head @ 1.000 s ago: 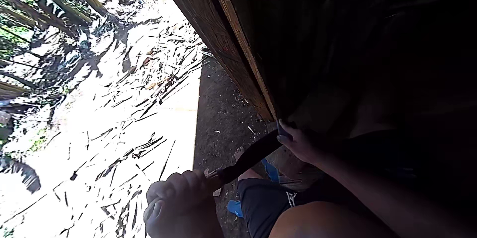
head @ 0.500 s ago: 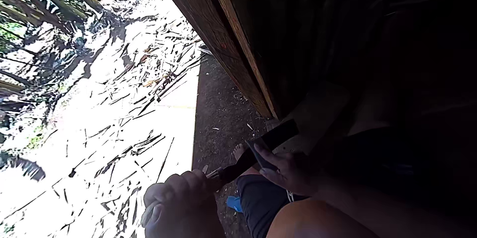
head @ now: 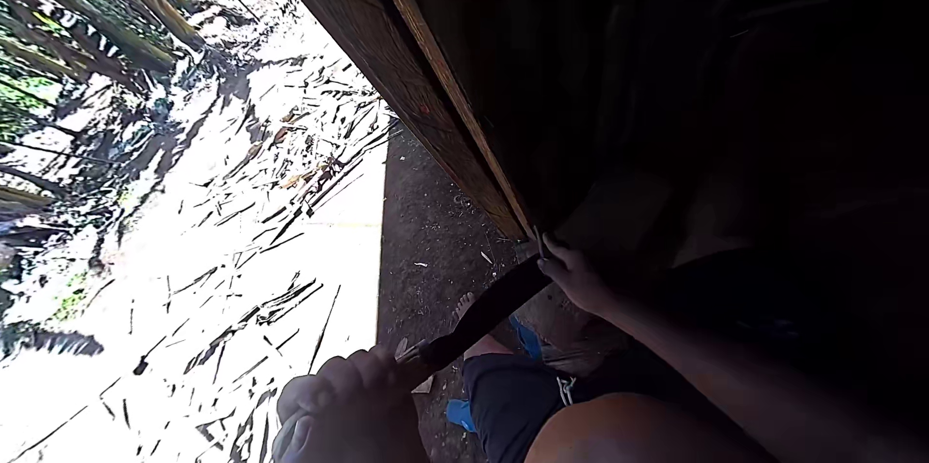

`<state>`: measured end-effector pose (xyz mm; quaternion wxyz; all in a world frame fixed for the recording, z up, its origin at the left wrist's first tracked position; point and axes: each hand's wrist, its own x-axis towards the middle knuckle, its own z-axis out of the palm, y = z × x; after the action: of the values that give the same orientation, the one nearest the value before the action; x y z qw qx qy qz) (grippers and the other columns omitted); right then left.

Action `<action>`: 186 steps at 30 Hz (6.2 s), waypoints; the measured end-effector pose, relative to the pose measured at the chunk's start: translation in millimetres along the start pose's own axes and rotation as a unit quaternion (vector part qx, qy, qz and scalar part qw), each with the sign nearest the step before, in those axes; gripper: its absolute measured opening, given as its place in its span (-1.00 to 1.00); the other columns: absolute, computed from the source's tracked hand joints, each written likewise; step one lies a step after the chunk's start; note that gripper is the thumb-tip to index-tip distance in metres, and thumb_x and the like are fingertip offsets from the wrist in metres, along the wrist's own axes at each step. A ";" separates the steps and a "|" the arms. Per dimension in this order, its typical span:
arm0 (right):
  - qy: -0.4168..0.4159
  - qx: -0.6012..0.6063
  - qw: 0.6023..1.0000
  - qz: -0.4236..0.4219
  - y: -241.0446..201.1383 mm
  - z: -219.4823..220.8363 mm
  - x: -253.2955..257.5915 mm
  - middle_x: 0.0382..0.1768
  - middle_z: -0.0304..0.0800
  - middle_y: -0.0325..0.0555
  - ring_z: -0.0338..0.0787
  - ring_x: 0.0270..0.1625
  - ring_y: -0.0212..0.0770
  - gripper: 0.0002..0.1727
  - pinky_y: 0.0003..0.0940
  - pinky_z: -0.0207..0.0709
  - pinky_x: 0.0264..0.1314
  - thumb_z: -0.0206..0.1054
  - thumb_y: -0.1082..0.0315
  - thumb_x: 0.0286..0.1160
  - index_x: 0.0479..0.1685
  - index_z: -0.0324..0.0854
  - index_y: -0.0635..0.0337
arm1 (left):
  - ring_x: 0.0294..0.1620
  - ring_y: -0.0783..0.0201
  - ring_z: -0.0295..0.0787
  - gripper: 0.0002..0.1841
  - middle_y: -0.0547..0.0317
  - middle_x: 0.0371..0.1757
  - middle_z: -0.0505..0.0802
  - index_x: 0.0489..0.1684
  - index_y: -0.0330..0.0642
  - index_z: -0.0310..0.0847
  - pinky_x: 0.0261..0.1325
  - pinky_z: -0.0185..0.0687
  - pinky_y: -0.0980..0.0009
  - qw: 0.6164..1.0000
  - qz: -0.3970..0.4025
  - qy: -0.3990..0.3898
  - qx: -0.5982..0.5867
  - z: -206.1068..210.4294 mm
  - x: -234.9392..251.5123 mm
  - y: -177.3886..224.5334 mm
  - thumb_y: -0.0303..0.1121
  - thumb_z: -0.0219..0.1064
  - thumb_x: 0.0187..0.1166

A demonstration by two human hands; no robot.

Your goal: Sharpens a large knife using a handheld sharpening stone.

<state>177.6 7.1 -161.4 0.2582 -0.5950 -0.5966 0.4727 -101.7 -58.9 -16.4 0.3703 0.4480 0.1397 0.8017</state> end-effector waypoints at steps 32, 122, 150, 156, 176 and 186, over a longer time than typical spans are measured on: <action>0.128 -0.218 0.958 0.139 57.4 -68.2 -17.0 0.18 0.79 0.34 0.77 0.23 0.39 0.11 0.45 0.54 0.25 0.07 -0.51 0.55 0.98 -0.20 -0.06 | -0.84 0.37 0.28 -0.52 0.36 -0.80 0.33 -0.65 -0.05 0.34 -0.74 0.31 0.41 0.999 -0.004 0.049 -0.002 -107.7 4.2 27.7 0.02 -0.08 0.69; 0.045 -0.315 0.937 0.143 85.2 -66.5 2.3 0.43 0.61 0.27 0.68 0.42 0.26 0.01 0.32 0.54 0.36 0.35 -0.32 0.43 0.74 0.27 0.25 | -0.82 0.36 0.27 -0.53 0.36 -0.78 0.32 -0.60 -0.05 0.34 -0.73 0.35 0.39 0.995 -0.020 0.084 0.054 -111.8 13.6 19.8 -0.04 -0.20 0.74; -0.073 -0.164 0.983 0.046 38.7 -2.6 -14.1 0.12 0.85 0.11 0.83 0.19 0.15 -0.01 0.27 0.63 0.28 0.04 -0.46 0.62 0.98 -0.16 -0.24 | -0.82 0.36 0.32 -0.66 0.36 -0.78 0.38 -0.61 -0.07 0.42 -0.73 0.34 0.39 0.998 0.009 0.063 0.017 -28.5 20.1 22.6 -0.22 0.06 0.67; -0.082 -0.187 0.979 0.022 28.4 0.3 -13.8 0.02 0.86 0.08 0.84 0.09 0.12 -0.11 0.20 0.65 0.21 0.00 -0.41 0.68 0.97 -0.10 -0.33 | -0.83 0.37 0.30 -0.66 0.36 -0.79 0.38 -0.61 -0.08 0.42 -0.73 0.35 0.39 0.998 0.007 0.057 0.019 -33.0 21.0 22.3 -0.24 0.04 0.67; -0.078 -0.164 0.983 0.012 10.9 4.8 -5.5 0.17 0.83 0.09 0.81 0.19 0.12 -0.21 0.20 0.61 0.30 -0.03 -0.32 0.74 0.95 -0.06 -0.42 | -0.83 0.37 0.33 -0.71 0.35 -0.79 0.40 -0.59 -0.07 0.46 -0.73 0.40 0.38 0.998 0.004 0.045 0.040 -28.9 20.6 24.1 -0.23 0.19 0.59; -0.078 -0.181 0.980 0.010 7.0 4.0 -4.2 0.17 0.82 0.09 0.80 0.20 0.12 -0.22 0.20 0.60 0.30 -0.04 -0.32 0.74 0.95 -0.05 -0.45 | -0.81 0.37 0.34 -0.76 0.35 -0.76 0.42 -0.53 -0.09 0.48 -0.70 0.40 0.38 0.999 0.000 0.045 0.030 -24.4 19.0 25.6 -0.23 0.27 0.55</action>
<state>178.1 1.0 -168.1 0.0940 -0.5992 -0.6846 0.4042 -139.9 -60.2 -4.1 0.3495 0.4228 0.1802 0.8165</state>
